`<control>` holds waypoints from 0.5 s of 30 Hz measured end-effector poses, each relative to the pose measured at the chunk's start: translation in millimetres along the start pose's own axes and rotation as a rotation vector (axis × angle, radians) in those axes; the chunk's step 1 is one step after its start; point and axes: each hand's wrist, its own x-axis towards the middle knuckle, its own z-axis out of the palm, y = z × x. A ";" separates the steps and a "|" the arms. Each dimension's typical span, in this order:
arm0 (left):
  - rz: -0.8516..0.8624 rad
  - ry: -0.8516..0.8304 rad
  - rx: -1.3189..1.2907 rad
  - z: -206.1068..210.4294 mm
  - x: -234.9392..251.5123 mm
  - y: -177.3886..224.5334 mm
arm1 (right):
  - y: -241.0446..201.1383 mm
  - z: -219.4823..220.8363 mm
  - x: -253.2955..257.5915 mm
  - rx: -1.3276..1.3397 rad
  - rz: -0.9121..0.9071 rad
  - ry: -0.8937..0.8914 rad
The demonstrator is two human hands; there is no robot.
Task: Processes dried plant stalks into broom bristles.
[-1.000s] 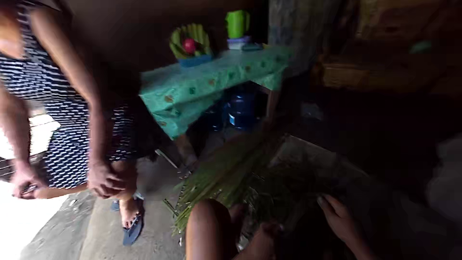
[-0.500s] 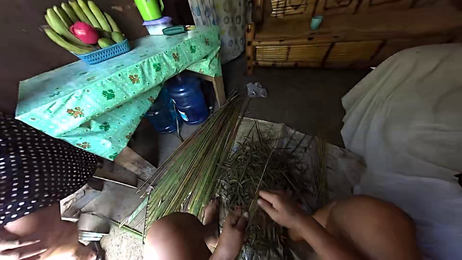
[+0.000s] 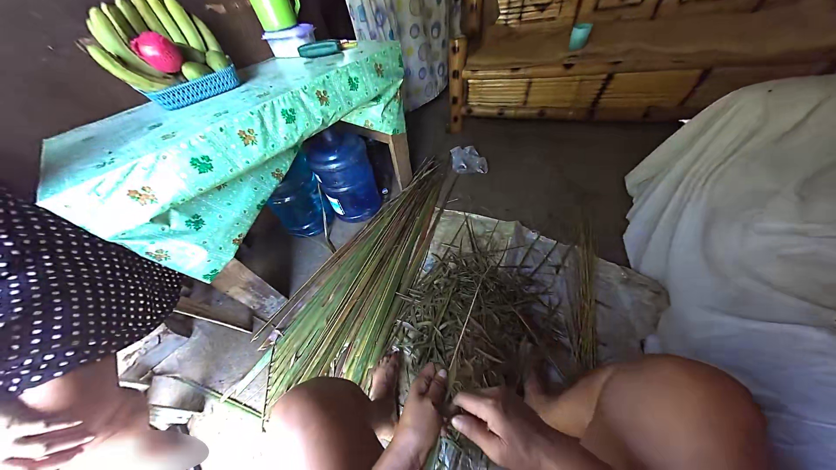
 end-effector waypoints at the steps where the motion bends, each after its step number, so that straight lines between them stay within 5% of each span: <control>1: 0.003 0.011 -0.007 0.9 -0.5 1.1 | 2.0 1.8 1.6 -0.032 0.008 0.007; 4: 0.037 -0.024 -0.039 1.4 -0.3 -0.6 | 15.2 -3.6 9.2 -0.128 0.055 0.077; 10: 0.043 -0.061 -0.025 3.6 -2.0 -6.9 | 38.6 -42.7 26.7 -0.091 0.421 0.166; 15: 0.066 -0.069 -0.005 2.1 -2.7 -5.5 | 23.8 -41.1 27.4 0.644 0.551 0.199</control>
